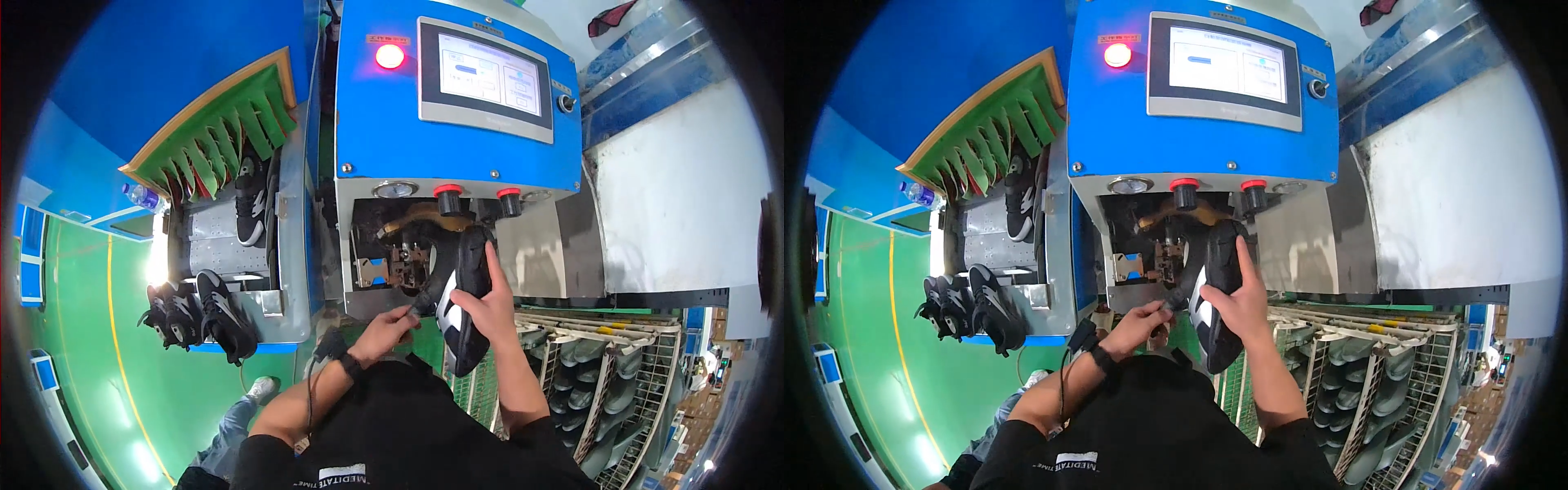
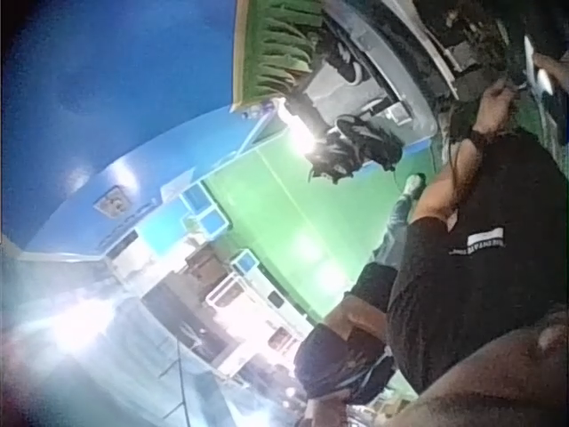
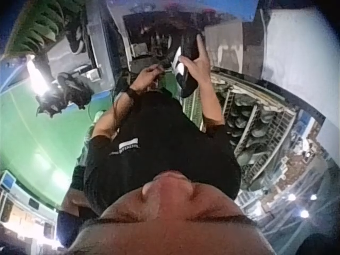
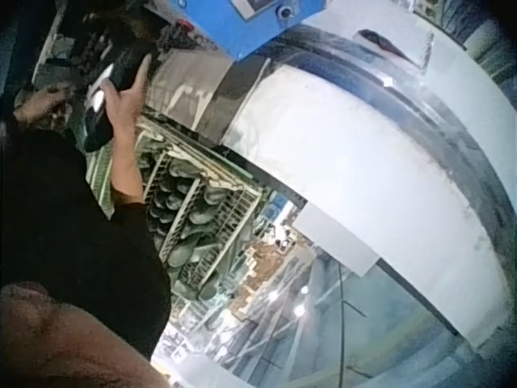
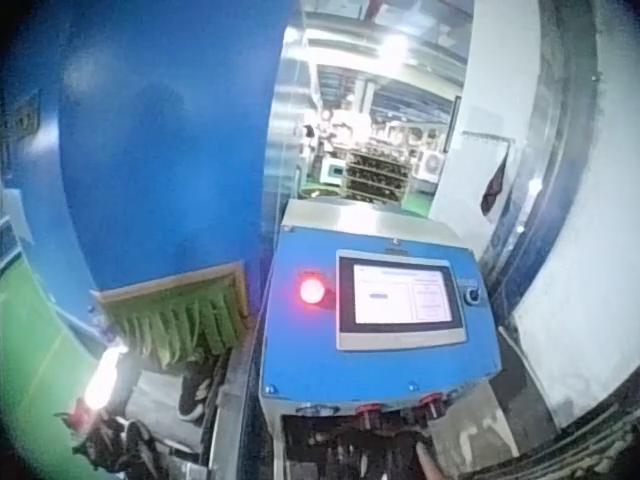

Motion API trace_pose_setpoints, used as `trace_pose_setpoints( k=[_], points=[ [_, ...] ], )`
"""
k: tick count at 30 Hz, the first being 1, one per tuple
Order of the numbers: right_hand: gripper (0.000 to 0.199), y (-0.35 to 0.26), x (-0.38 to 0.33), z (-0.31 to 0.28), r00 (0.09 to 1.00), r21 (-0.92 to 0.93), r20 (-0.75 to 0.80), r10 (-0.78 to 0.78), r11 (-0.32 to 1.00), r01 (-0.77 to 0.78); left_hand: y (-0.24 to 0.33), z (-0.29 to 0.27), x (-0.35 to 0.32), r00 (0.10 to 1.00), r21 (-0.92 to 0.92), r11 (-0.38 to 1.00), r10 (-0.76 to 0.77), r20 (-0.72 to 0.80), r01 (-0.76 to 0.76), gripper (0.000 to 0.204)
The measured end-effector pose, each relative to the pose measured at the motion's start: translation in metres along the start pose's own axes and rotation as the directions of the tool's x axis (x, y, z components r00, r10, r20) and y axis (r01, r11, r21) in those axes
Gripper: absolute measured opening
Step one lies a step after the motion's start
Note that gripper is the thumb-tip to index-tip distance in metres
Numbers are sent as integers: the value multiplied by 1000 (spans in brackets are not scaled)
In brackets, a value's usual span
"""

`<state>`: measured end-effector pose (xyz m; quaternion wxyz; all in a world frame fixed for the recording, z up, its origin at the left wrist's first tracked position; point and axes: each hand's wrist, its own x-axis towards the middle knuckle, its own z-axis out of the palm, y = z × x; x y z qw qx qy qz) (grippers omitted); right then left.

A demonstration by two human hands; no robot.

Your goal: Operating a toe lasting machine to shape and attach the front of shoe uppers to lasts.

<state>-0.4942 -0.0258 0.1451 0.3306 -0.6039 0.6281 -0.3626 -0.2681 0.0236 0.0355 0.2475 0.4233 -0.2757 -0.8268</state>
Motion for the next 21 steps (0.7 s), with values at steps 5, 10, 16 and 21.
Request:
trace_pose_setpoints(
  k=[5,10,16,21],
  points=[
    [106,-12,19,34,978,-557,114,172,827,-81,-29,-12,48,992,-184,976,-110,60,119,32],
    [104,-24,44,62,955,-744,122,269,662,-91,-39,-20,58,980,-316,929,-200,7,192,29],
    [99,-25,67,78,945,-754,99,312,644,-134,-27,-64,34,950,-207,977,-113,-293,52,32],
    [104,-23,50,82,978,-753,16,207,646,-125,-39,-89,3,939,-153,985,-130,-320,84,32]
  ],
)
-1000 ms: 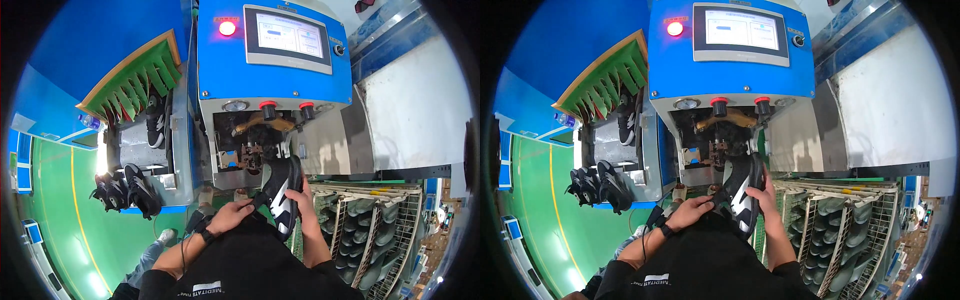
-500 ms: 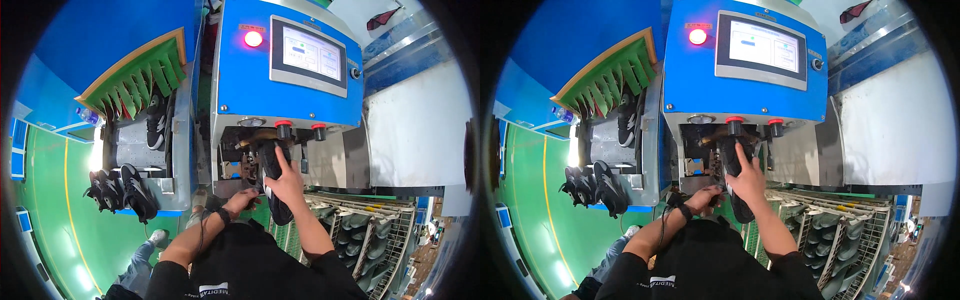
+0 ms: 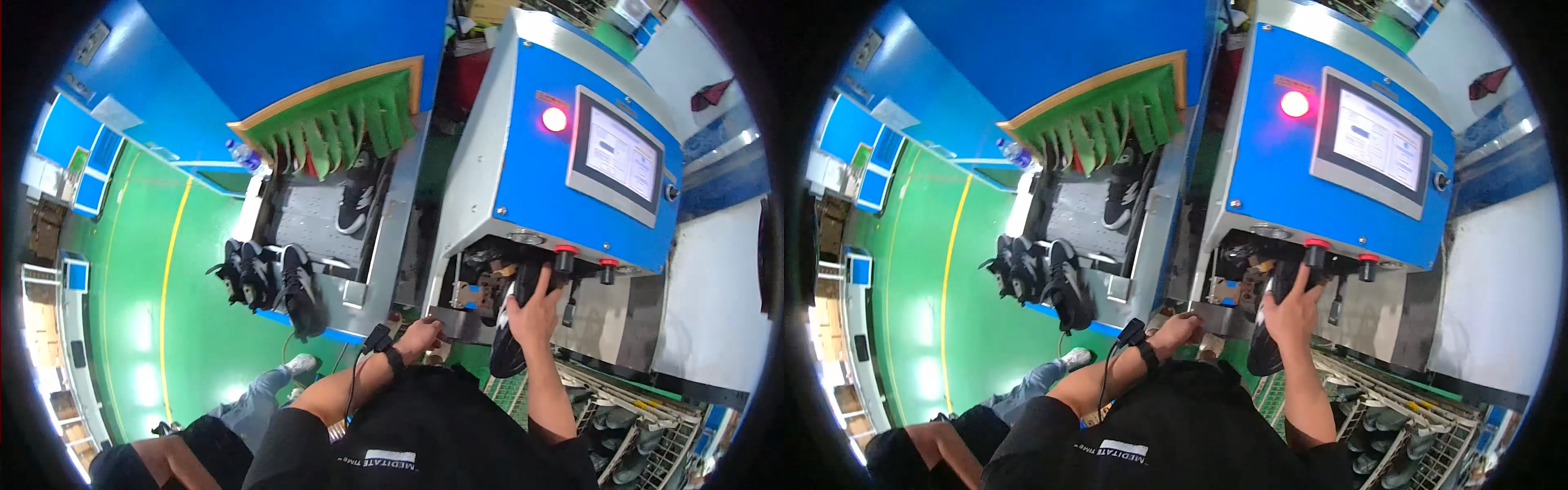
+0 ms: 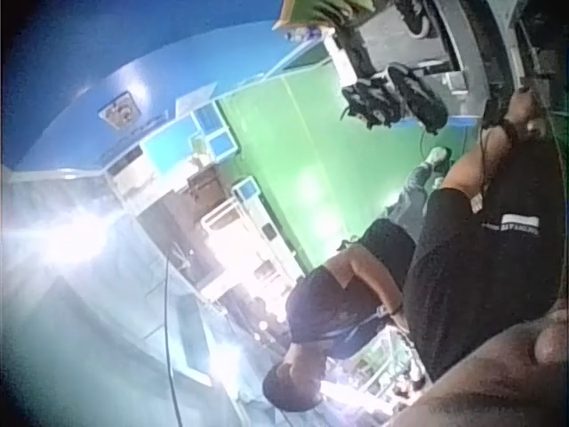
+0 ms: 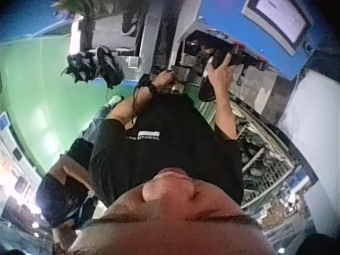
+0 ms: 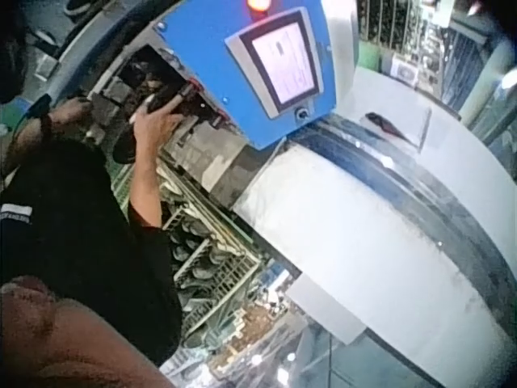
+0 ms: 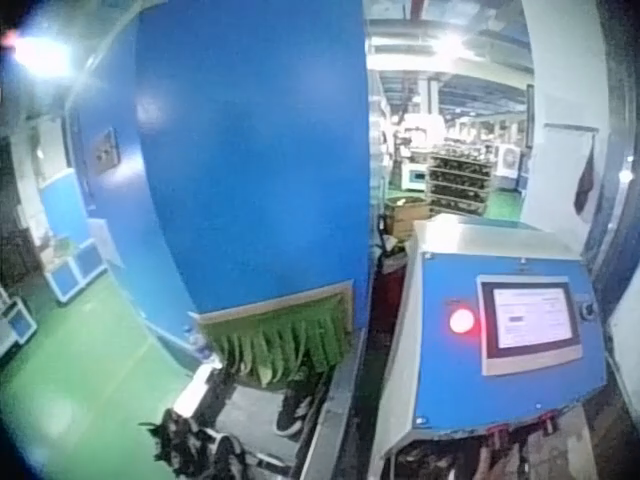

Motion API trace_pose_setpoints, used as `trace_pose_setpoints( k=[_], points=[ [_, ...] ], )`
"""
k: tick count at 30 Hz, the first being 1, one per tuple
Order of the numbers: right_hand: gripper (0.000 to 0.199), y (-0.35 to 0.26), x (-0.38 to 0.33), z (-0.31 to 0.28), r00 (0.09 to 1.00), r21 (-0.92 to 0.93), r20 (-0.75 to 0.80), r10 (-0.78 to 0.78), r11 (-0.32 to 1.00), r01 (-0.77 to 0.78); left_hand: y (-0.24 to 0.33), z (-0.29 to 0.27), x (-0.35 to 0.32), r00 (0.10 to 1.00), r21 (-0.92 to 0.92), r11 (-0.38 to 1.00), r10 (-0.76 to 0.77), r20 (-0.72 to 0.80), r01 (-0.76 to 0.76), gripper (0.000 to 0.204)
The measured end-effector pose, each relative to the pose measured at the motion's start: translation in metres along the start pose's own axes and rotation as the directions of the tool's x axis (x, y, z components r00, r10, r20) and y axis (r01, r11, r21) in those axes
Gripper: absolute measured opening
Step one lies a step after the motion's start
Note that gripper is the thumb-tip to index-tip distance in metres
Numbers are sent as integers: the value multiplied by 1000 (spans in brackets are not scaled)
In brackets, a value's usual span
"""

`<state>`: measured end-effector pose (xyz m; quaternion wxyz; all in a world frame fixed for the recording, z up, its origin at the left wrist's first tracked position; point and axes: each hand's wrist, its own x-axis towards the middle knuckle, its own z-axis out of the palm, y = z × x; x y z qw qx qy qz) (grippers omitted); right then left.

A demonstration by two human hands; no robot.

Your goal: Operating a toe lasting machine to shape and attach the front of shoe uppers to lasts.

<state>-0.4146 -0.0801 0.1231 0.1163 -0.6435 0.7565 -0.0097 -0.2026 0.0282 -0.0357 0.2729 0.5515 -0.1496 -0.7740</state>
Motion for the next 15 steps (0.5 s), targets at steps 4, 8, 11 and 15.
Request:
trace_pose_setpoints(
  k=[4,8,11,15],
  points=[
    [102,6,-16,3,996,81,-87,-27,996,34,4,5,-18,994,-31,998,-59,92,62,33],
    [100,29,-59,13,904,18,-380,-196,976,219,27,26,-39,957,71,997,-34,288,15,38],
    [93,47,-100,21,816,47,-523,-245,948,315,46,39,-64,905,39,997,-79,417,69,47],
    [84,58,-180,10,898,182,-371,-236,930,319,63,50,-84,753,98,986,-167,636,136,82]
  ],
)
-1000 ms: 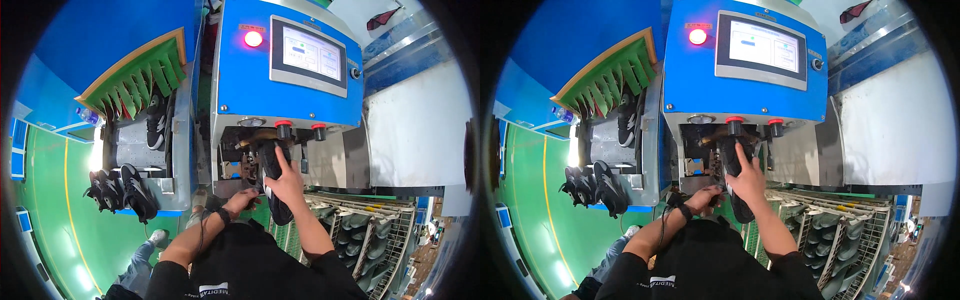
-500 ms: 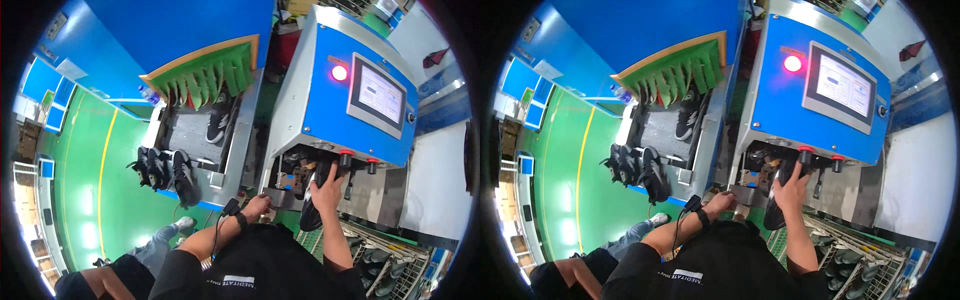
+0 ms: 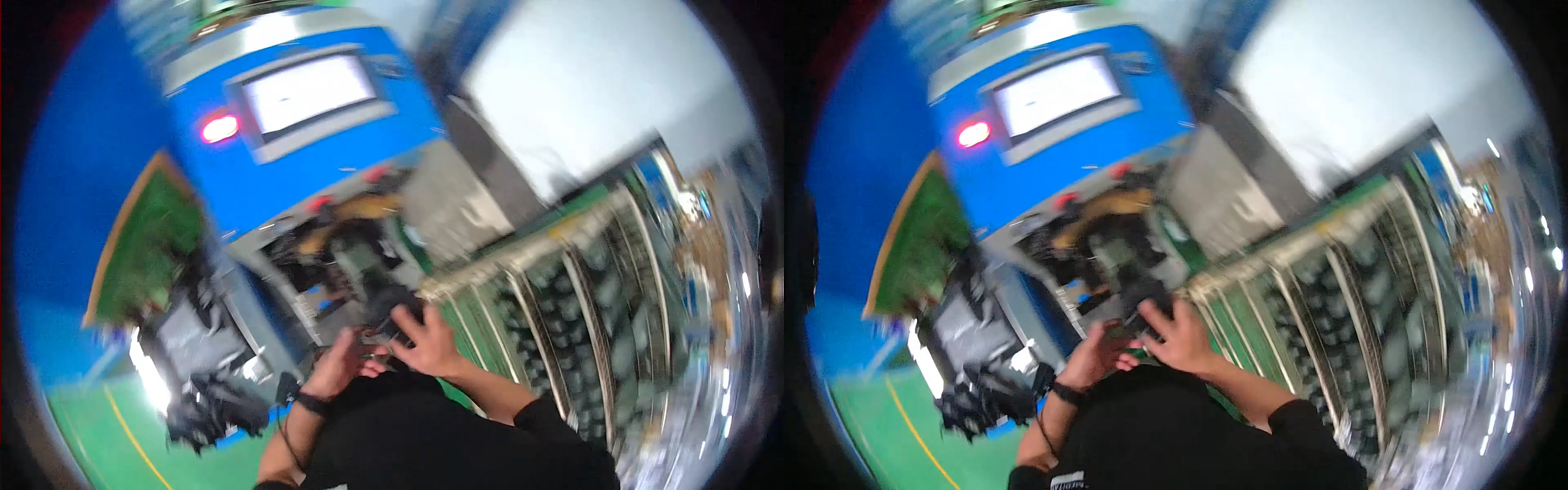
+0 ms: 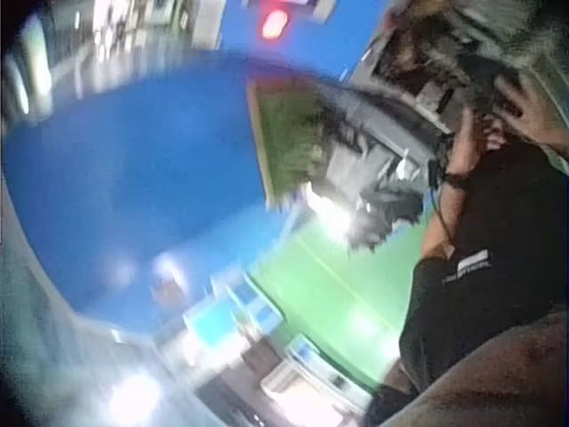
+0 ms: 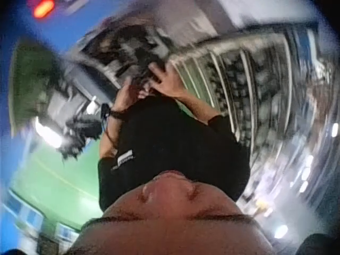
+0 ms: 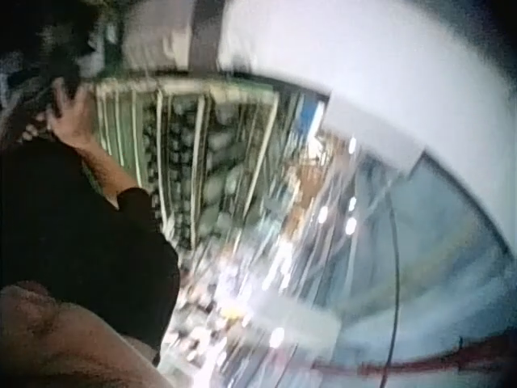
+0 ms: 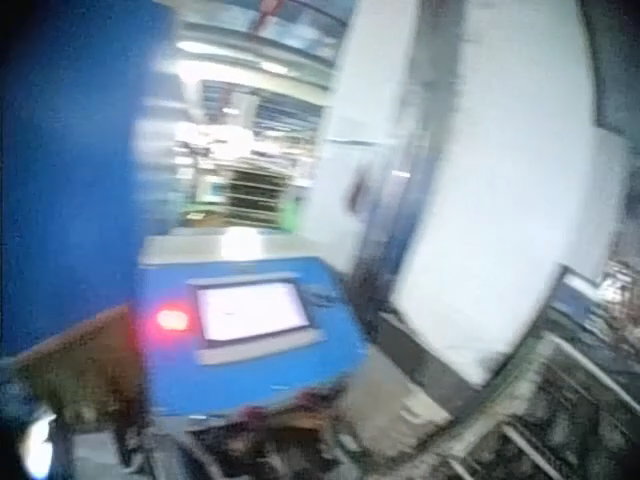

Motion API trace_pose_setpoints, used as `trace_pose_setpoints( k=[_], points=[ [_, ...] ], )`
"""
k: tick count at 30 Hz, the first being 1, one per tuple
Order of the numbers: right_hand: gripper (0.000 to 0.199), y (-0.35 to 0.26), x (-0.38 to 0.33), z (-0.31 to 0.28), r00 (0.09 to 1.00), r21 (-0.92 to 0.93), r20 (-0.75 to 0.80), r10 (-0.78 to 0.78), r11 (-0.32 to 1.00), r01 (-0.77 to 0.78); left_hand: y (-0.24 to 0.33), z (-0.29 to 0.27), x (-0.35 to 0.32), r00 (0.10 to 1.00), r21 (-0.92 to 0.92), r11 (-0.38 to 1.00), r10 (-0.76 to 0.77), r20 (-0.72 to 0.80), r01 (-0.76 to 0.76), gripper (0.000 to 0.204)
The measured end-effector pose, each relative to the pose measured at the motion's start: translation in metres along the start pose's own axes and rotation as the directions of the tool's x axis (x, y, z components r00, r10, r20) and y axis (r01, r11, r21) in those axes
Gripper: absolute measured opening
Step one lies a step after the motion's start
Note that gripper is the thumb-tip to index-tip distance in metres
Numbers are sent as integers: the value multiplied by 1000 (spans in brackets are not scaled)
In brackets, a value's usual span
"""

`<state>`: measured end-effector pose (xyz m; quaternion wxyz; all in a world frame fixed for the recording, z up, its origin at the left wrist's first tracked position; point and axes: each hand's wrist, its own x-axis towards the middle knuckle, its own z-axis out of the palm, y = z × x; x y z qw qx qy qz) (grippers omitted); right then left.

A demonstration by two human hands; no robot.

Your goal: Operating a toe lasting machine to shape and attach the front of shoe uppers to lasts.

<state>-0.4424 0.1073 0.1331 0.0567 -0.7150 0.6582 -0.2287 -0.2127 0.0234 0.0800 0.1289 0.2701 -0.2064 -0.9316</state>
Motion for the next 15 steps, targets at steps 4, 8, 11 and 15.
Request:
trace_pose_setpoints(
  k=[4,8,11,15],
  points=[
    [87,-23,-52,-48,948,255,309,-76,967,-5,-18,15,5,975,-61,976,-203,94,209,75],
    [93,-18,-45,-41,822,636,427,376,522,-569,-44,6,1,973,-146,963,-229,7,227,59],
    [82,0,-7,9,601,707,652,462,-85,-702,-53,-13,-7,935,24,956,-279,-221,291,56],
    [68,-23,17,78,762,811,529,374,-486,-324,-54,-32,-26,951,321,934,-55,-306,157,53]
  ],
)
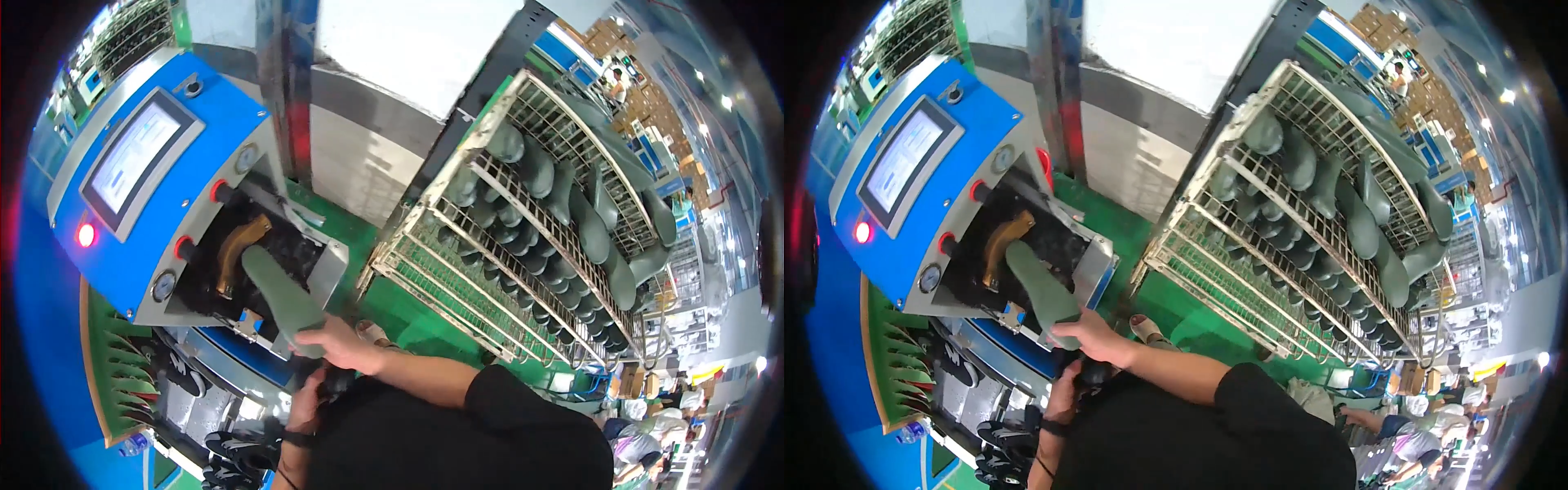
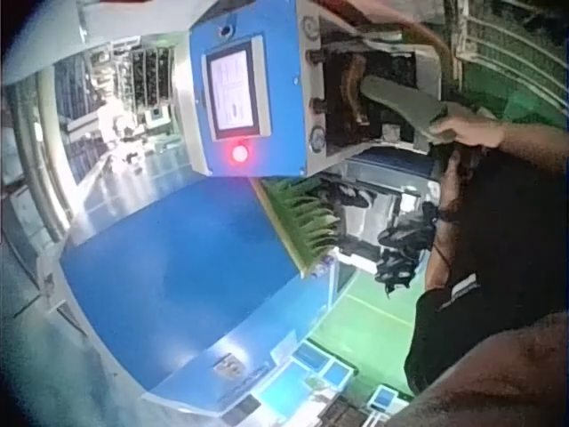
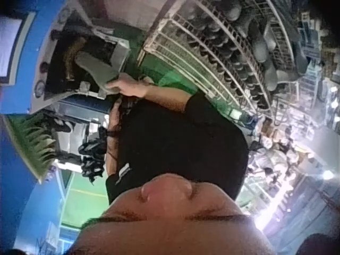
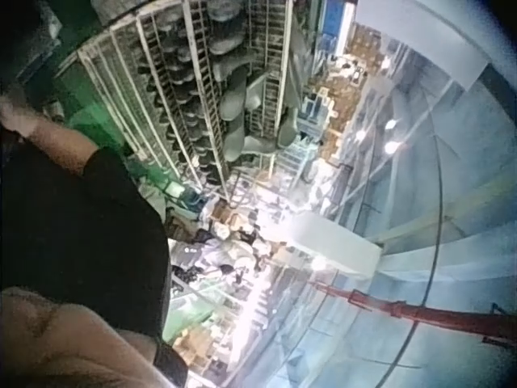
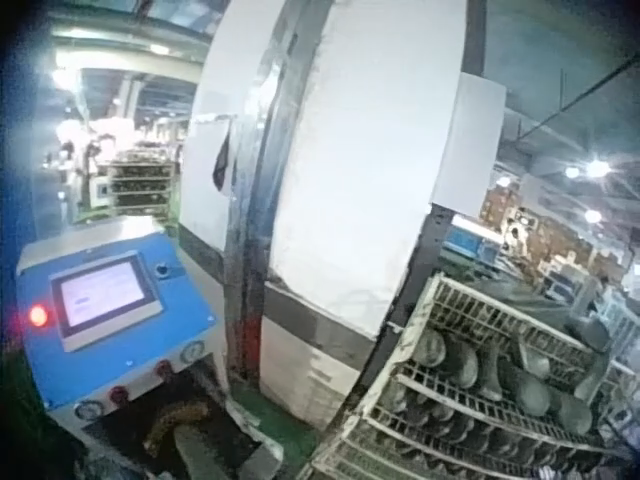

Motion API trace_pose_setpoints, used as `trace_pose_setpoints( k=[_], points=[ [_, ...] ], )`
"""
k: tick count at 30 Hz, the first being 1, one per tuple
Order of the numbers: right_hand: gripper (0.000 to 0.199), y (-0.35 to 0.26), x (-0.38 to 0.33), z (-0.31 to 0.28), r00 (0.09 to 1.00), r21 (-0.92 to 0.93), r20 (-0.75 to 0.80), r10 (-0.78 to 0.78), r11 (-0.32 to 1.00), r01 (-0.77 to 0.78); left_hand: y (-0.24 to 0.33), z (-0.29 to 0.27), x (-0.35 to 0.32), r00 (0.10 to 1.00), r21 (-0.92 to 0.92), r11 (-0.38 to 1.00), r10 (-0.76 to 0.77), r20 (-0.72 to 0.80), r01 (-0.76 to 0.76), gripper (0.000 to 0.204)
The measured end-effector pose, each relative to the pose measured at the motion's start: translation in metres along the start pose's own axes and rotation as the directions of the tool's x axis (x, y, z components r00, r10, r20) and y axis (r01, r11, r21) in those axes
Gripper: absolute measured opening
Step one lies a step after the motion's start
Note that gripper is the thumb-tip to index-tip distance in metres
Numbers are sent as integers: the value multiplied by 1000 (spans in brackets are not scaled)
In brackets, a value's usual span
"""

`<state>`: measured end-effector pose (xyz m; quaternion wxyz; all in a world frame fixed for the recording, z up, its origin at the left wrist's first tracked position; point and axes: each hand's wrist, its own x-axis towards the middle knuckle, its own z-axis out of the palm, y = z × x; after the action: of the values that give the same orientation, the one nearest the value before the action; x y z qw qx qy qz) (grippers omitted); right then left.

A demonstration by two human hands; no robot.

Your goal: Operating a toe lasting machine to shape and attach the front of shoe uppers to lasts.

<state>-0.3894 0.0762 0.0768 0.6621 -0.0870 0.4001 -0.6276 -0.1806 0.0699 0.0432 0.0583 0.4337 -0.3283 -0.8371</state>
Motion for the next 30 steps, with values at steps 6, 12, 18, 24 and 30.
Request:
trace_pose_setpoints(
  k=[6,12,18,24,30],
  points=[
    [82,-47,-66,-74,964,-776,82,-255,591,222,6,-18,-14,989,-44,999,6,-149,-12,52],
    [78,-42,-203,-149,845,-867,-394,-361,452,-211,17,13,-2,966,147,978,174,-192,-146,54],
    [83,-23,-256,-216,310,-661,-740,-597,559,-501,26,43,20,981,172,982,103,-167,-74,53],
    [82,-44,-293,-276,748,-944,-328,-577,164,-287,20,56,23,985,79,993,100,-139,-90,44],
    [78,28,-164,-350,575,-623,-764,-293,568,-538,8,63,-3,979,129,992,27,-203,0,49]
  ],
)
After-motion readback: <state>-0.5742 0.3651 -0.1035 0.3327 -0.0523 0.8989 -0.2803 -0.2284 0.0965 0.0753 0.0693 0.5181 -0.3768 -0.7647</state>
